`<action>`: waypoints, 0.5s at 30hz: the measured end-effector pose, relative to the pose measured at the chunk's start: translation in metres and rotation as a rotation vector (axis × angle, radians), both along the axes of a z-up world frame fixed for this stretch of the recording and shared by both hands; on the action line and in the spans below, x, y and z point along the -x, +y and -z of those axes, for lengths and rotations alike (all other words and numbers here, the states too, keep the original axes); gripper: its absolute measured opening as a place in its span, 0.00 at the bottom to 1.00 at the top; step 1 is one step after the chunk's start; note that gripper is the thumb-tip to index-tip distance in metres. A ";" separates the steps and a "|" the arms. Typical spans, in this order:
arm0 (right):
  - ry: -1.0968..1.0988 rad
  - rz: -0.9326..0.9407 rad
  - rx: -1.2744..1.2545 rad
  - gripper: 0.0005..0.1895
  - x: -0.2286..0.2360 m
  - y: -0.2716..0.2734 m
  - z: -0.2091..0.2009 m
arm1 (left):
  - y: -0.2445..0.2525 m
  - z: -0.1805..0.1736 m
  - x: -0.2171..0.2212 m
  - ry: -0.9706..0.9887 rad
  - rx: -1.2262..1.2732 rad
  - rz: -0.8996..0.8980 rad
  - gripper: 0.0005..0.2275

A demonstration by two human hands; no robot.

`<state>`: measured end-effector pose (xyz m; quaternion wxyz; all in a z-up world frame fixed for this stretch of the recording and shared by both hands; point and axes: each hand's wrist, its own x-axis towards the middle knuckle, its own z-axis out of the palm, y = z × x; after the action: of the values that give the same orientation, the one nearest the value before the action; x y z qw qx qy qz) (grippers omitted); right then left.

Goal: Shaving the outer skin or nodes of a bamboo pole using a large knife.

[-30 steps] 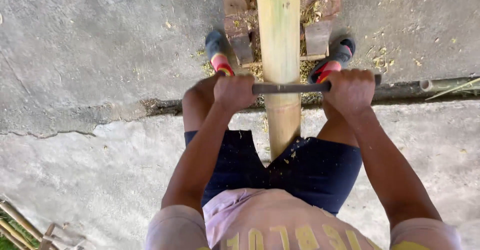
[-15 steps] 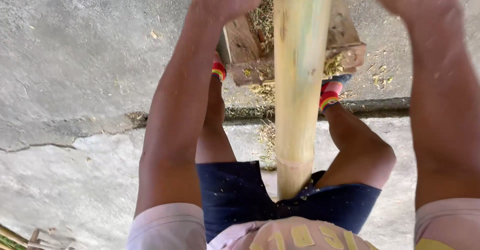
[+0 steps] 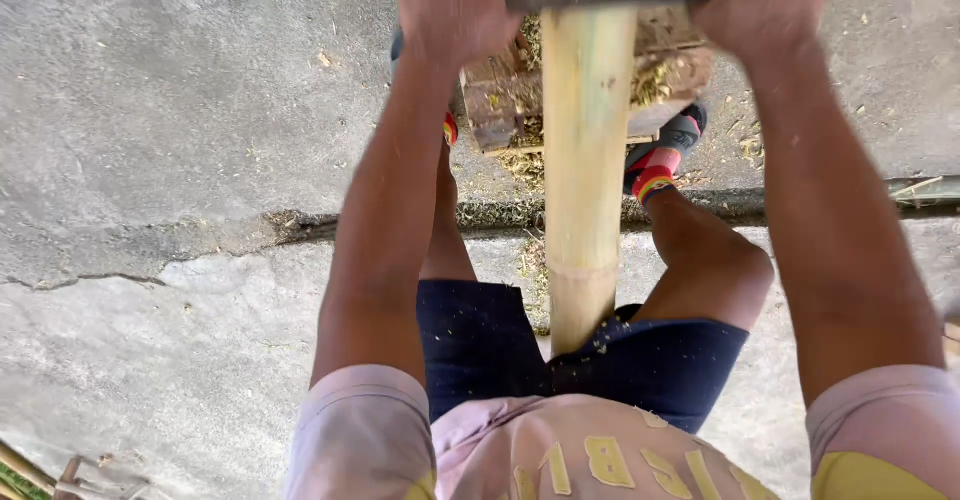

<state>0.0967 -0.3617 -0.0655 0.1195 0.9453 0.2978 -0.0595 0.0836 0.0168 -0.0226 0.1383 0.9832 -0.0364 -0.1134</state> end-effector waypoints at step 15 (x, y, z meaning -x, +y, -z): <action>0.109 0.309 -0.332 0.13 0.198 -0.016 -0.023 | -0.077 -0.078 0.148 0.492 -0.119 0.219 0.12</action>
<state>-0.1008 -0.3775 -0.0430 -0.0646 0.9817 0.1611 -0.0780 -0.0646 -0.0604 0.0557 0.0717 0.9226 -0.1010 -0.3653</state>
